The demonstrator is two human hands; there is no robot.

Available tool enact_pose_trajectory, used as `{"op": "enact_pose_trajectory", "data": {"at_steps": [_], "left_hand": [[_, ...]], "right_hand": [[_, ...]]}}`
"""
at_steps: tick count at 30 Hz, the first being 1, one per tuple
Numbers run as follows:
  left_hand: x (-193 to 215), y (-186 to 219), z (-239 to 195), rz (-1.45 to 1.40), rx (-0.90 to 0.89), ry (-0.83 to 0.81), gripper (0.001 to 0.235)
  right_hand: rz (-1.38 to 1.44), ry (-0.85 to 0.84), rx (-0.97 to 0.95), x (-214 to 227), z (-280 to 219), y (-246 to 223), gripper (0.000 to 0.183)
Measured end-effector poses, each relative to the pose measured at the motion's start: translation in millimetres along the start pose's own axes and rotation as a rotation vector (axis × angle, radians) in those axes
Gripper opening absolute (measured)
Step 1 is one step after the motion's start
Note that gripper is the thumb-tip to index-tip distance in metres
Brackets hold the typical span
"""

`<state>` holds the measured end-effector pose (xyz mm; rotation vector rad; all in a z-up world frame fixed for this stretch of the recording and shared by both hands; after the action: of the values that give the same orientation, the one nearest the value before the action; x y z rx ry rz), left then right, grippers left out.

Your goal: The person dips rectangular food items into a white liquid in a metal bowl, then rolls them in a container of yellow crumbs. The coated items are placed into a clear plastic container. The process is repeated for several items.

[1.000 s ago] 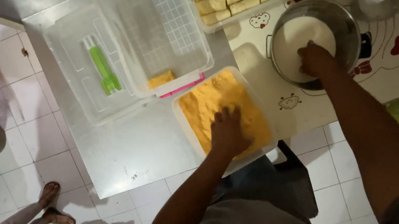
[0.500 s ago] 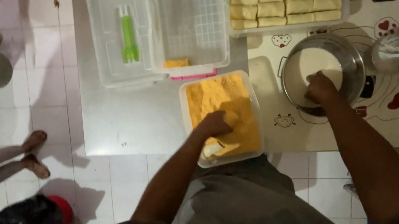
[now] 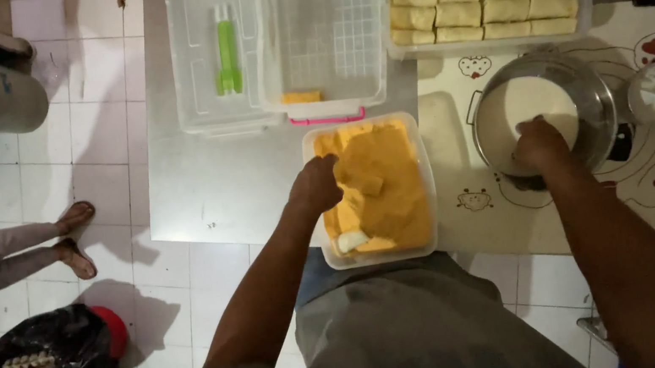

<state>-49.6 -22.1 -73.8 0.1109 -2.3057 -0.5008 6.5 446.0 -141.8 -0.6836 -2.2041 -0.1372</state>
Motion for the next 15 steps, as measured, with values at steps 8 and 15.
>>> {"op": "enact_pose_trajectory", "data": {"at_steps": [8,15], "left_hand": [[-39.4,65.9,-0.9,0.472,-0.522,0.059,0.056],[-65.3,39.6,30.5,0.502,-0.3,-0.082,0.081]], "right_hand": [[-0.037,-0.029,-0.02,-15.2,29.9,16.7,0.069],[-0.021,0.011,-0.004,-6.4,13.9,9.7,0.066]]}}
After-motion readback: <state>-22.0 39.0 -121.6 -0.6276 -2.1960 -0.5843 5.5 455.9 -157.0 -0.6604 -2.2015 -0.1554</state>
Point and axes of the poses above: each hand's wrist, its own z-axis towards the middle knuckle, its own x-axis out of the back of the hand, y = z × x, the point moved 9 cm from there along z, towards the middle knuckle, and after that the axes turned 3 degrees about -x, right-handed, at the moved point
